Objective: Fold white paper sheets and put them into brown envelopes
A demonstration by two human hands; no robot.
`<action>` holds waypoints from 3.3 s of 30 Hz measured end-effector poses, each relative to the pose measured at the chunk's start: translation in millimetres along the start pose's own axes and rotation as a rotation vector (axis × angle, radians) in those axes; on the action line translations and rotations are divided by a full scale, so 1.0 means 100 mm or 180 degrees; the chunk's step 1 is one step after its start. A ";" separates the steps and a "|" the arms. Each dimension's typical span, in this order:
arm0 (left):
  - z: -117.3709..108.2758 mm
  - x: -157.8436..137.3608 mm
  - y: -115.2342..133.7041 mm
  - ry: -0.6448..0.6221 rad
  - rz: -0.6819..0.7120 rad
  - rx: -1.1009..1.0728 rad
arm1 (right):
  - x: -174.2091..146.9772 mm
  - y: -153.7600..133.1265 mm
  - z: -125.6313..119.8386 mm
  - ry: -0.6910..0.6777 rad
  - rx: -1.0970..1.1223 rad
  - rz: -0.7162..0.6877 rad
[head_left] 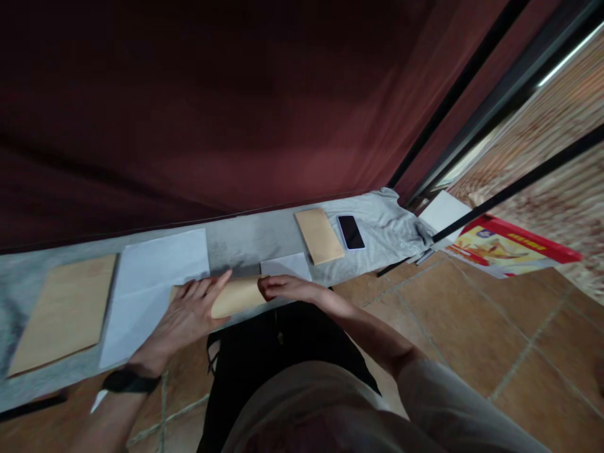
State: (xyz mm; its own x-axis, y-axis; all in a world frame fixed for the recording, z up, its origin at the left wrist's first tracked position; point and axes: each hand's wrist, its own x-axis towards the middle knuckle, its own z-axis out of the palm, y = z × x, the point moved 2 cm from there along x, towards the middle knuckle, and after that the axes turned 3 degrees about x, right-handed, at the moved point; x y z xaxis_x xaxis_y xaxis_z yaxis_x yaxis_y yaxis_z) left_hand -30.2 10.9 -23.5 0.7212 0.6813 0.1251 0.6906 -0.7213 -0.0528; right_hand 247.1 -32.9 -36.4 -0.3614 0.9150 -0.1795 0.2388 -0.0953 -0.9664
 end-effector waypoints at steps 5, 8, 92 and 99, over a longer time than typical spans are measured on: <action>0.09 -0.18 -0.08 0.0215 -0.0529 0.0116 | -0.29 0.27 -0.37 0.1578 -0.1421 0.0775; 0.13 -0.21 -0.04 0.0350 -0.0551 0.0014 | -0.34 0.35 -0.37 0.1979 -0.2323 0.1220; 0.09 0.51 0.49 0.0451 -0.0136 -0.0448 | -0.69 -0.39 -0.28 0.1581 -0.1281 -0.0100; 0.04 0.55 0.60 0.0470 -0.0180 -0.0557 | -0.63 -0.34 -0.20 0.1731 -0.1619 -0.0207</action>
State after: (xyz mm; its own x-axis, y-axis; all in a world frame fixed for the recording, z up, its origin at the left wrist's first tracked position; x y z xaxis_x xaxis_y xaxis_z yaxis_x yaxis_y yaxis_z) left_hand 50.8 5.9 -24.1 0.6569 0.7050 0.2673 0.7005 -0.7018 0.1294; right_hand 279.9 -79.4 11.9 0.0763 0.9900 0.1190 0.6673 0.0380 -0.7439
